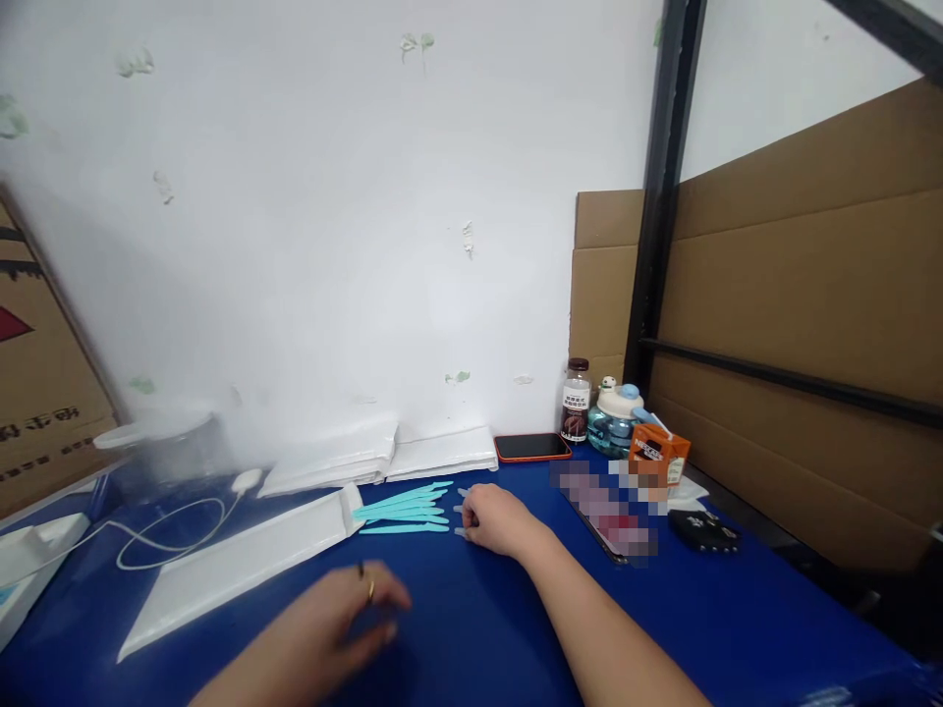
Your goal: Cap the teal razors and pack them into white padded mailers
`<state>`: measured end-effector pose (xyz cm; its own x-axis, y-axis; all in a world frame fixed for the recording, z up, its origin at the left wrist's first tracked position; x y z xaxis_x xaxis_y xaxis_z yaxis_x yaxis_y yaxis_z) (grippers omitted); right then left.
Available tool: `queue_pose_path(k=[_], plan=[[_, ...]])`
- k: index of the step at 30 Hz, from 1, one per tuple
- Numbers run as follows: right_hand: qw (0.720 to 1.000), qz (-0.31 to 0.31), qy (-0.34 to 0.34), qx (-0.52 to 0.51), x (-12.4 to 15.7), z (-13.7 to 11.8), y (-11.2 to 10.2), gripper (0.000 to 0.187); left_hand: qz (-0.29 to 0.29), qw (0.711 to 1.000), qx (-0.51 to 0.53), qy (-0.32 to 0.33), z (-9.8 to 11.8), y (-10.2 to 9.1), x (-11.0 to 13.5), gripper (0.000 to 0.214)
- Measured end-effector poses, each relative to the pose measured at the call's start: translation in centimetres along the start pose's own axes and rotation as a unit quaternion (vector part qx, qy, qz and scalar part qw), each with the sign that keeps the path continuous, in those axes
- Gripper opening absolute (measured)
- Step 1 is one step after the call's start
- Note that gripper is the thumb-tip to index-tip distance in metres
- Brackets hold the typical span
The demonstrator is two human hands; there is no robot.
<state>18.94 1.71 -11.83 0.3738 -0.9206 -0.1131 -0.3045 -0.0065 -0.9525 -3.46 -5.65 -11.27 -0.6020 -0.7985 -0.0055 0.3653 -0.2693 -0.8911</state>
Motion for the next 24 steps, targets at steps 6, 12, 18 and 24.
queue_pose_path(k=[6,12,18,24], plan=[[0.997,-0.063,0.036,-0.041,0.6,-0.6,-0.2,0.005,0.049,0.988,-0.141,-0.035,-3.4,-2.3,-8.6,0.017],[0.988,-0.124,0.043,-0.083,0.9,-1.2,-0.2,0.006,0.03,0.993,-0.106,-0.036,-5.0,-1.1,-8.8,0.011],[0.986,-0.123,0.026,-0.106,0.7,-1.0,0.3,0.014,0.041,0.998,-0.033,-0.026,-5.2,-1.2,-8.3,0.012],[0.992,-0.003,0.005,-0.127,0.3,-0.5,-0.3,0.011,0.058,0.998,-0.012,-0.019,-5.5,-1.5,-7.8,0.014]])
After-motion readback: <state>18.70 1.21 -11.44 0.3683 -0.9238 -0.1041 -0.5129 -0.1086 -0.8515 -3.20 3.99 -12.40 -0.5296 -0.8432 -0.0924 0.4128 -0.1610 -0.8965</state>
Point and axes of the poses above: each hand's wrist, its own x-axis away from the middle knuckle, its own y-axis out of the palm, z = x × y, the point moved 3 cm from there along -x, towards the middle knuckle, and after that the axes turned 6 degrees about x, right-handed, at the moved point
